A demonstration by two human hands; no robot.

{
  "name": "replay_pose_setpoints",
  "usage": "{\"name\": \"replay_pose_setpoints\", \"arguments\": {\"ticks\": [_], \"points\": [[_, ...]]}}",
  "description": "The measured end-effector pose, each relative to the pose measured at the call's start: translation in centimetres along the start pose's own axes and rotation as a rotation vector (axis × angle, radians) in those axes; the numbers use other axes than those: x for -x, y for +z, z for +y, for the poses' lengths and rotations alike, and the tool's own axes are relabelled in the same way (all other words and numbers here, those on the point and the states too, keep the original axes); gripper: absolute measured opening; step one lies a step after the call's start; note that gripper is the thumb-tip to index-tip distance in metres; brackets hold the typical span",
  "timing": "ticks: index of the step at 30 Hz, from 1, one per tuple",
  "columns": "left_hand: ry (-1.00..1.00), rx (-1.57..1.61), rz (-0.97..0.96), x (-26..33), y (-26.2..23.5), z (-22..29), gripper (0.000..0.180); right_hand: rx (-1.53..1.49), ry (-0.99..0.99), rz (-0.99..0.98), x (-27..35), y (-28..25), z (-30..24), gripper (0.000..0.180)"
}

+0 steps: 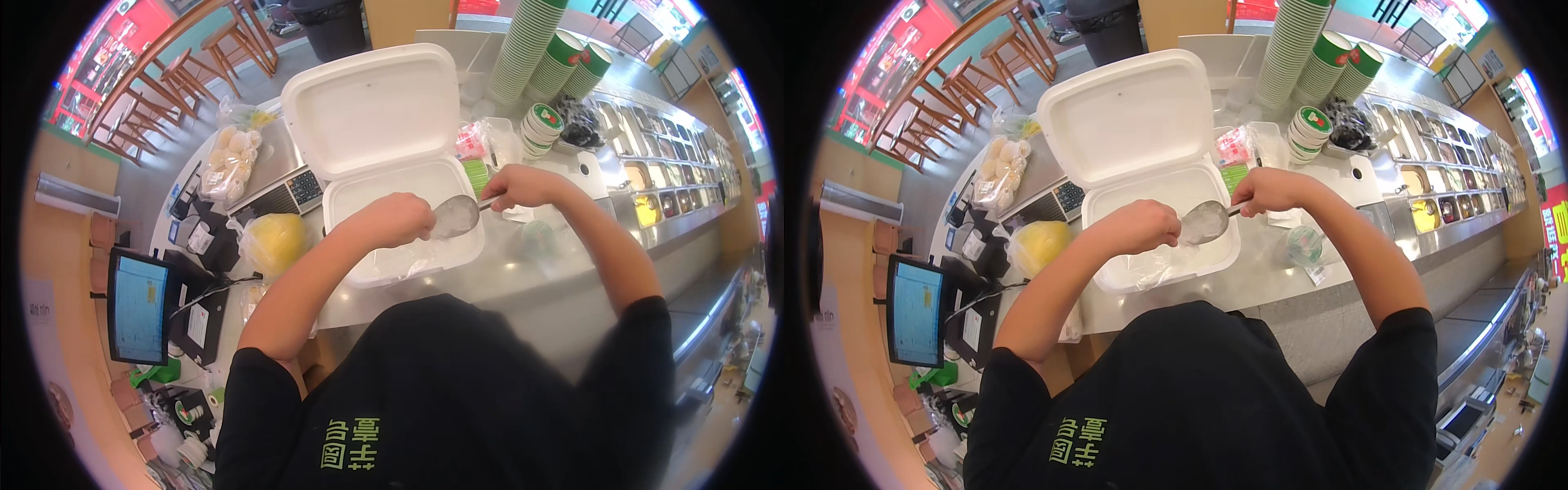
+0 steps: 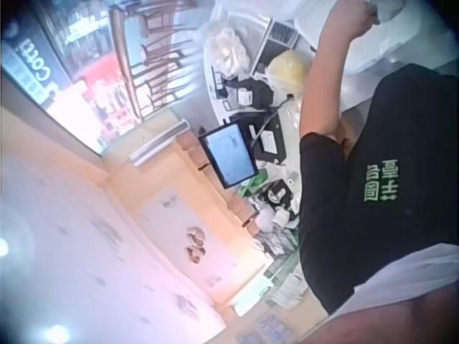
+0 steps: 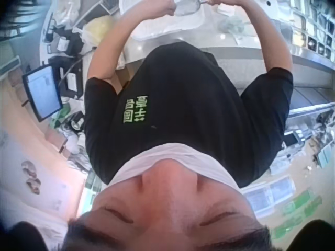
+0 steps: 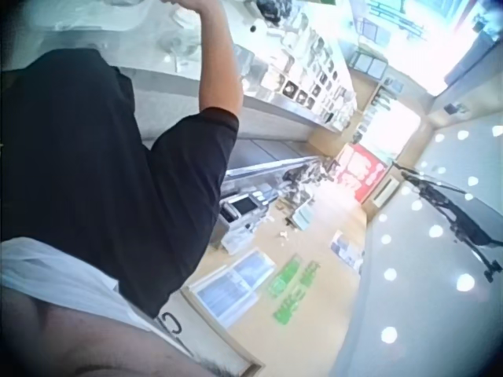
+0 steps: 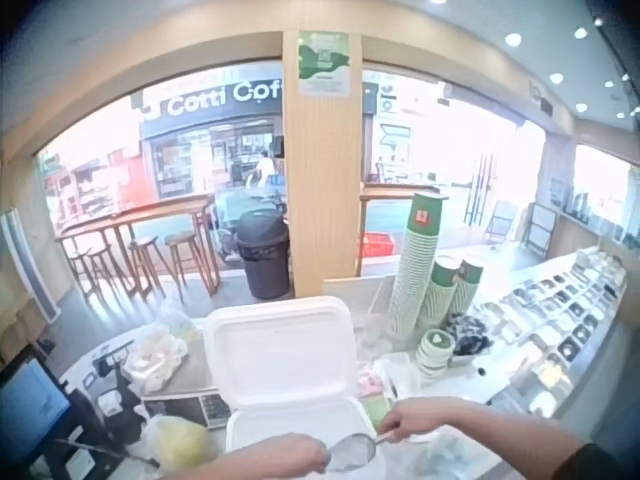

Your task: The person assembles a dessert bowl by scooping various toppings from a stainless steel display into a paper cup. They add watermelon, red jelly, and white cream, then seal the cup with a lid and place it in a plastic bag with a receipt.

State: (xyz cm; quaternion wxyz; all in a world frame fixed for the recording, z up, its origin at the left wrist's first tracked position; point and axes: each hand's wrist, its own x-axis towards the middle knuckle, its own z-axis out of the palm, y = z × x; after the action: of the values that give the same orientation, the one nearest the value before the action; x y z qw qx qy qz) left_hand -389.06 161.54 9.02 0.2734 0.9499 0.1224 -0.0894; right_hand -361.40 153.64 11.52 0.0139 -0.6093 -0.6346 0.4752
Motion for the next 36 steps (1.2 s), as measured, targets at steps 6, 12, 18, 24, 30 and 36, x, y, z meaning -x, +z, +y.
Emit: {"name": "replay_pose_setpoints", "arguments": {"ticks": [6, 12, 18, 24, 30, 36], "points": [[0.049, -0.031, 0.079, -1.2, -0.7, -0.1, 0.012, 0.18, 0.031, -0.034, 0.4, -3.6, -2.2, 0.025], [-0.029, -0.02, 0.214, 1.3, 0.3, -0.9, 0.01, 0.364, -0.047, 0.012, 0.8, -5.8, -6.6, 0.021], [-0.176, -0.232, 0.447, 7.1, 2.3, -2.1, 0.002, 0.696, -0.076, 0.074, -3.6, -3.1, -6.2, 0.015], [-0.21, -0.265, 0.777, 12.3, -1.0, -0.5, 0.006, 0.574, -0.042, 0.174, -12.9, 11.7, 0.2, 0.02], [-0.296, -0.18, 0.877, 16.0, -1.6, 0.0, 0.009, 0.243, -0.081, 0.255, -12.2, 13.9, 3.2, 0.018], [-0.264, -0.169, 0.933, 15.7, -1.3, -0.2, 0.01, -0.102, -0.073, 0.243, -14.1, 16.7, 3.1, 0.029]]}}
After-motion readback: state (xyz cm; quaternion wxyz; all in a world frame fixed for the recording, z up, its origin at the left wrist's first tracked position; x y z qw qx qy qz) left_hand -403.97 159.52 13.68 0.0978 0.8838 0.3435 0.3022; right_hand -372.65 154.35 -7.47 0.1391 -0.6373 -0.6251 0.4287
